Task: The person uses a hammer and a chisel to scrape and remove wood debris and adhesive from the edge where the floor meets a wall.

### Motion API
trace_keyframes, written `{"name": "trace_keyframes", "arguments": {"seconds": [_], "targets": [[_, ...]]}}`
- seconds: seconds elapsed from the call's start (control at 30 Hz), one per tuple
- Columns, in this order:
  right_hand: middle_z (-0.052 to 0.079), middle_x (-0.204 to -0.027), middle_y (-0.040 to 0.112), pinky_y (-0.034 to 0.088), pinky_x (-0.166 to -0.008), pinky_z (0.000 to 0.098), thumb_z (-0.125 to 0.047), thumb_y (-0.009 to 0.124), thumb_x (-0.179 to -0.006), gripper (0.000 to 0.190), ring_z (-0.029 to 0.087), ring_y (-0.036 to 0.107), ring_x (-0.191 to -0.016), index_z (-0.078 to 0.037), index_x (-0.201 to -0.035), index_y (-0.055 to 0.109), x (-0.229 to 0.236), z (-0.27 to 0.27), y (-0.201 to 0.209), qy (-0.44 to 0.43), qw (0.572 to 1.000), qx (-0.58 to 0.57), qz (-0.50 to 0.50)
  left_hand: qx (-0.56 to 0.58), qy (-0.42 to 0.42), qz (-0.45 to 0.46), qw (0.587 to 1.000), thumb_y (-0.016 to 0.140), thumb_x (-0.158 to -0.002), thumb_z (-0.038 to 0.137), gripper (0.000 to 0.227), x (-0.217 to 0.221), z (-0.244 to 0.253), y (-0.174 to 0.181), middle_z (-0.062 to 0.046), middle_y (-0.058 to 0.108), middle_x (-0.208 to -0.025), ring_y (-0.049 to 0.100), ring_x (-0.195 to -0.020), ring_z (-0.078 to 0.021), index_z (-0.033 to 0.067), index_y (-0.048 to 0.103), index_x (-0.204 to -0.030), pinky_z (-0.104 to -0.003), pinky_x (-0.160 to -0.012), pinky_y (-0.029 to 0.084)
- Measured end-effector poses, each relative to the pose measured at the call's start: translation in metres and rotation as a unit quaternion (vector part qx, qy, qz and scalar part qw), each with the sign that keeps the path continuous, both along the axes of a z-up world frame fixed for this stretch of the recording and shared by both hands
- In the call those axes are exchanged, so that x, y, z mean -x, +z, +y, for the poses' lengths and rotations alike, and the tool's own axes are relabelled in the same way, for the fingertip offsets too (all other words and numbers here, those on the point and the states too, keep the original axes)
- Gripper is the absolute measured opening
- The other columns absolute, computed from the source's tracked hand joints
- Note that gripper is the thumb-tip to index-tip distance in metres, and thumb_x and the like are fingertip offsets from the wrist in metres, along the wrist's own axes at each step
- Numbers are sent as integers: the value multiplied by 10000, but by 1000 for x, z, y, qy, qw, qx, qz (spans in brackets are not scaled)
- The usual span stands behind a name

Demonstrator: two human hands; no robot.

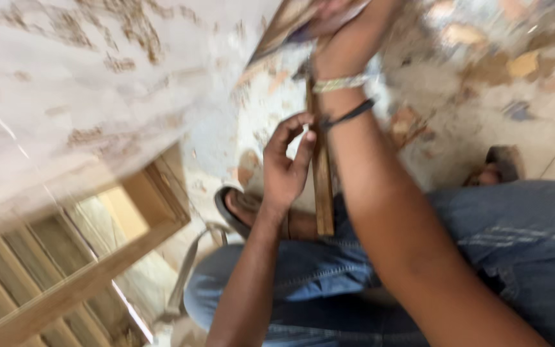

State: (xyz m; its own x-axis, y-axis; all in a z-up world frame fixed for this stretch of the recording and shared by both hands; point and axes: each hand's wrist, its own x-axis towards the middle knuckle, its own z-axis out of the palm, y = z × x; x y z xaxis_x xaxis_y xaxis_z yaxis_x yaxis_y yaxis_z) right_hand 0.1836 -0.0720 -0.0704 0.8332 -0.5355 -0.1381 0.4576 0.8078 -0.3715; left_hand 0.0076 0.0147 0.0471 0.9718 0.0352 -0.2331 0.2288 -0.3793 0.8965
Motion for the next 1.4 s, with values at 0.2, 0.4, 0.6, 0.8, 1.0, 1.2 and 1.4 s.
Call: {"name": "trace_keyframes", "arguments": {"seconds": [0.2, 0.4, 0.6, 0.8, 1.0, 1.2, 1.4], "targets": [[56, -641, 553, 565, -618, 386, -260, 462, -1048, 310, 190, 565, -555, -92, -791, 510, 2, -8, 13, 56, 993, -86, 66, 31, 27, 33, 999, 585, -1054, 58, 229, 0, -7, -6, -54, 712, -1140, 646, -1070, -123, 17, 641, -1272, -272, -967, 526], [62, -704, 541, 550, -704, 373, -327, 409, -1020, 329, 212, 586, -660, -93, -804, 491, 21, 14, 21, 141, 974, -124, 130, 41, 33, 4, 999, 562, -1071, 100, 259, -7, 5, -32, -68, 697, -1177, 635, -1067, -125, 8, 619, -1306, -280, -935, 535], [26, -704, 482, 489, -708, 386, -223, 591, -933, 202, 186, 490, -663, -119, -803, 475, 24, -2, 26, 99, 974, -182, 91, 221, 115, 33, 968, 439, -1066, 379, 484, -12, 21, -20, -104, 639, -1312, 663, -1179, -237, 27, 501, -1391, -378, -1001, 539], [26, -685, 494, 490, -676, 386, -250, 608, -908, 224, 195, 507, -645, -132, -782, 465, 37, -38, 44, 116, 969, -158, 149, 197, 166, 86, 962, 443, -1063, 411, 509, -12, 15, -2, -155, 683, -1292, 674, -1156, -250, 8, 543, -1358, -367, -968, 538], [37, -700, 505, 527, -735, 412, -240, 591, -896, 159, 203, 527, -663, -135, -817, 502, 74, -33, 75, 189, 963, -119, 148, 329, 241, 164, 898, 521, -1022, 427, 575, -4, 29, 3, -186, 700, -1244, 701, -1103, -267, -68, 550, -1313, -361, -926, 573], [106, -806, 626, 578, -937, 518, -266, 577, -947, 233, 273, 662, -842, -73, -821, 540, 105, -44, 123, 346, 934, 10, 94, 387, 308, 216, 842, 555, -1013, 431, 606, 5, 27, 19, -175, 710, -1170, 692, -1018, -259, -77, 482, -1334, -363, -864, 563], [192, -1193, 726, 558, -1065, 484, -221, 581, -1005, 204, 330, 685, -1138, -26, -1024, 639, 124, -54, 166, 532, 797, 286, 27, 432, 368, 241, 788, 484, -1038, 411, 473, 14, 32, 15, -159, 688, -1064, 694, -964, -254, -21, 525, -1226, -350, -780, 569]]}}
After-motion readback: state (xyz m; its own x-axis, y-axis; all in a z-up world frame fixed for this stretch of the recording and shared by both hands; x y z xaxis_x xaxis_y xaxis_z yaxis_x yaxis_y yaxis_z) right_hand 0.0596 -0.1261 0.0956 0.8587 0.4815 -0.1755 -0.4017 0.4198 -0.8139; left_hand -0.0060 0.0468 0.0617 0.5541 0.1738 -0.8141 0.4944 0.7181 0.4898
